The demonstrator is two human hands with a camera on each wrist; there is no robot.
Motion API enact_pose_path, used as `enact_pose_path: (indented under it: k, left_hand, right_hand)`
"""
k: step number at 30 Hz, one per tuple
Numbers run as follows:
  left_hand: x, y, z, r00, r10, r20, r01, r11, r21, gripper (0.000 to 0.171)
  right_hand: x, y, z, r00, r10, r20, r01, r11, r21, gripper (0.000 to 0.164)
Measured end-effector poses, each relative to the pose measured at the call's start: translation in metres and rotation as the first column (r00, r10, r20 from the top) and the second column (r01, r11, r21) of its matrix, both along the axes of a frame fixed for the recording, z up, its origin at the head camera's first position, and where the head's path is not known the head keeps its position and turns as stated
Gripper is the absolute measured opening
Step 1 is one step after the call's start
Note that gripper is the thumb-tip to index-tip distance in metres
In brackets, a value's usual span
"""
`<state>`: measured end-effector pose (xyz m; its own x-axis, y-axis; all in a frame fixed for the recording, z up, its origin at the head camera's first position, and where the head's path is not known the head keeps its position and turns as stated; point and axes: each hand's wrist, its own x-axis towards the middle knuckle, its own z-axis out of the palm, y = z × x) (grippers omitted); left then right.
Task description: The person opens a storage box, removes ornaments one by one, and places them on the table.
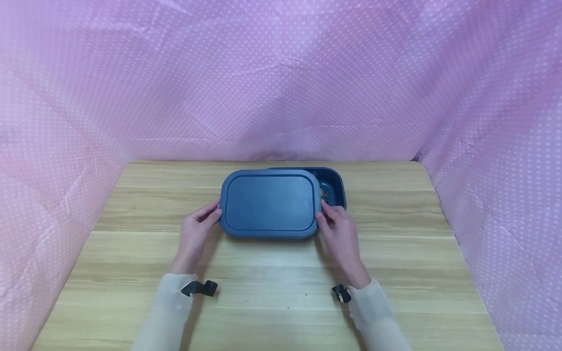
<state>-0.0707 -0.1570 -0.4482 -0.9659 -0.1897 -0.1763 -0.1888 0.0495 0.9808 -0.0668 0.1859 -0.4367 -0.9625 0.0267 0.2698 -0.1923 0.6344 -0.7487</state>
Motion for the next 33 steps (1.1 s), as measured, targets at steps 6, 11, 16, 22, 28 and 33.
enact_pose_path:
  k: [6,11,16,22,28,33]
  left_hand:
    - [0.005,-0.012,-0.003,1.000,0.015,0.013,-0.015,1.000,-0.028,0.037]
    - [0.010,-0.022,-0.005,0.999,0.033,0.038,-0.032,0.999,-0.036,0.037]
    - [0.016,-0.033,-0.007,0.997,0.052,0.057,-0.051,0.998,-0.031,0.038]
    - [0.023,-0.045,-0.008,0.995,0.089,0.042,-0.085,0.992,-0.088,0.038]
    - [0.028,-0.057,-0.009,0.992,0.122,0.037,-0.117,0.988,-0.100,0.038]
    - [0.031,-0.066,-0.008,0.990,0.134,0.039,-0.129,0.984,-0.123,0.038]
  right_hand:
    - [0.004,-0.011,0.000,1.000,0.022,0.022,-0.022,1.000,0.005,0.038]
    - [0.006,-0.023,0.001,0.999,0.040,0.013,-0.040,0.999,-0.003,0.039]
    - [0.007,-0.034,0.002,0.998,0.056,0.007,-0.056,0.998,-0.009,0.040]
    - [0.009,-0.048,0.003,0.997,0.083,0.003,-0.083,0.997,-0.009,0.040]
    - [0.010,-0.062,0.002,0.995,0.098,-0.005,-0.098,0.995,-0.029,0.041]
    - [0.011,-0.072,0.002,0.994,0.113,-0.011,-0.113,0.993,-0.038,0.041]
